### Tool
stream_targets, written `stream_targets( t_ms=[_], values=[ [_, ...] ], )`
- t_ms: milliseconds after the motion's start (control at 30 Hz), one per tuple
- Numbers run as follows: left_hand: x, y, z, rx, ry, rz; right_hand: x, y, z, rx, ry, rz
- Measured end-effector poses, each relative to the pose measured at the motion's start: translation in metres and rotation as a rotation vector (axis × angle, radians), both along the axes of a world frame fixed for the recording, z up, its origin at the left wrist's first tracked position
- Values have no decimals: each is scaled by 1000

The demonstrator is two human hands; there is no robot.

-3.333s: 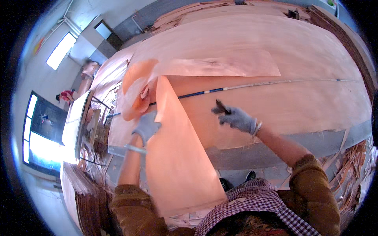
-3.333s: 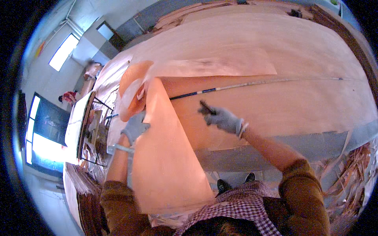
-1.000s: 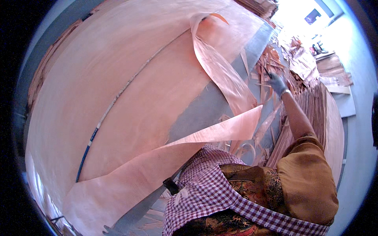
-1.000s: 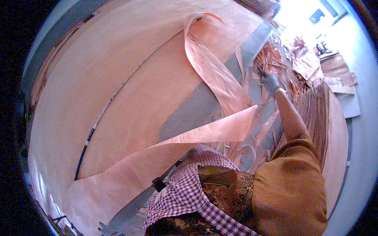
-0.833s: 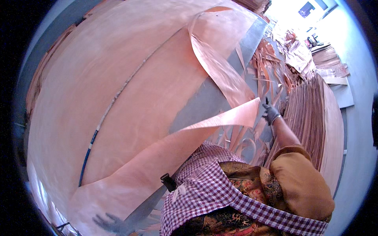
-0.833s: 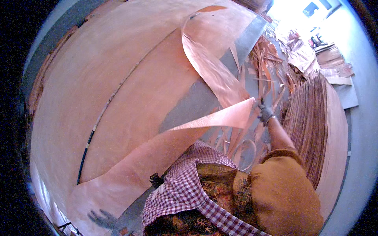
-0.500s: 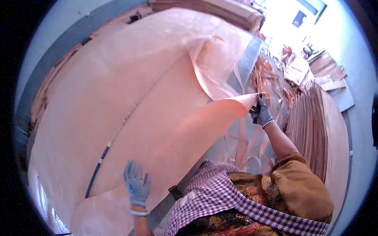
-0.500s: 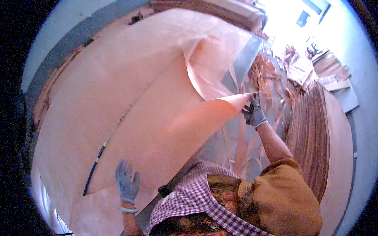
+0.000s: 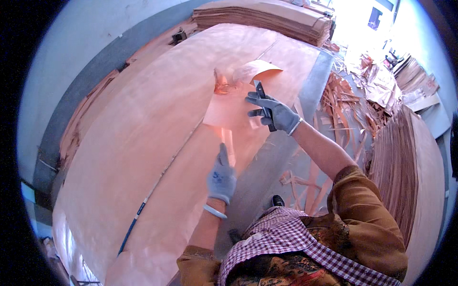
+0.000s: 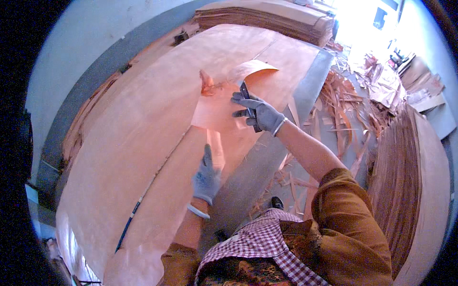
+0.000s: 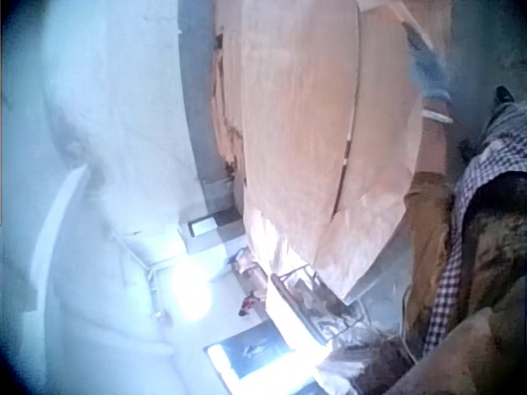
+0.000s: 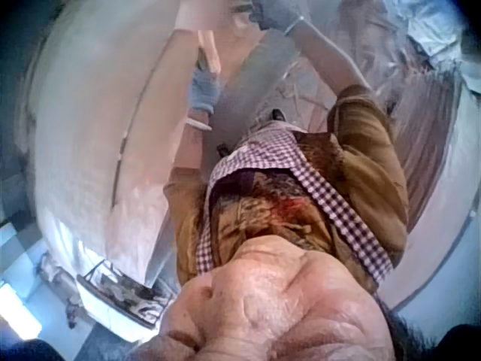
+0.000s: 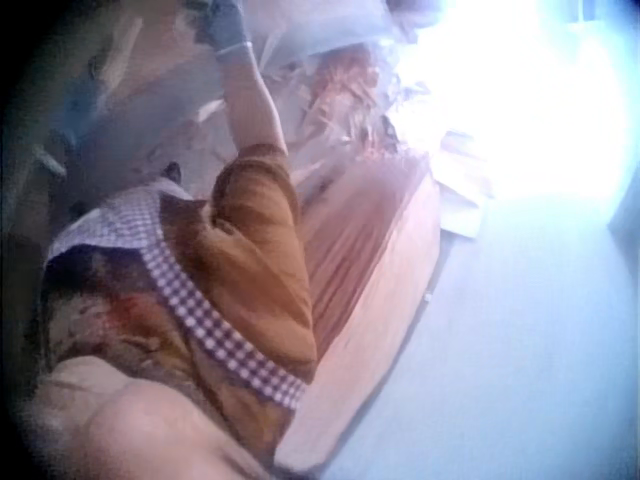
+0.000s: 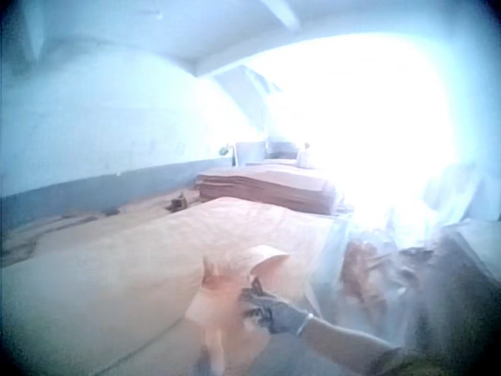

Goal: The person cuts sheets of wood veneer using a utility knife. They move several thin sheets on a work table, trim along the edges, and pull off the cut strips.

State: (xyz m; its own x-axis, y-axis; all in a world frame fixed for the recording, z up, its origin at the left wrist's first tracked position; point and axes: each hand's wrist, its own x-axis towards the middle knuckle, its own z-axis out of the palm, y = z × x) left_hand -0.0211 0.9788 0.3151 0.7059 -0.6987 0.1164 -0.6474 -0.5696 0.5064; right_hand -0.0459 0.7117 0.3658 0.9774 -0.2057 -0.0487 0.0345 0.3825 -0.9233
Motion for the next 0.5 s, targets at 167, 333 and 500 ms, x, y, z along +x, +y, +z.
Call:
stream_targets(
  t_ms=[167, 333, 500],
  values=[
    [26, -23, 0, -135, -102, 168, -50, -57, -100, 279, 96, 46],
    [19, -26, 27, -75, -166, 343, -34, -14, -142, 774, 318, 203],
    [7, -42, 38, 47, -71, 481, 34, -10, -150, 974, 156, 329]
  ],
)
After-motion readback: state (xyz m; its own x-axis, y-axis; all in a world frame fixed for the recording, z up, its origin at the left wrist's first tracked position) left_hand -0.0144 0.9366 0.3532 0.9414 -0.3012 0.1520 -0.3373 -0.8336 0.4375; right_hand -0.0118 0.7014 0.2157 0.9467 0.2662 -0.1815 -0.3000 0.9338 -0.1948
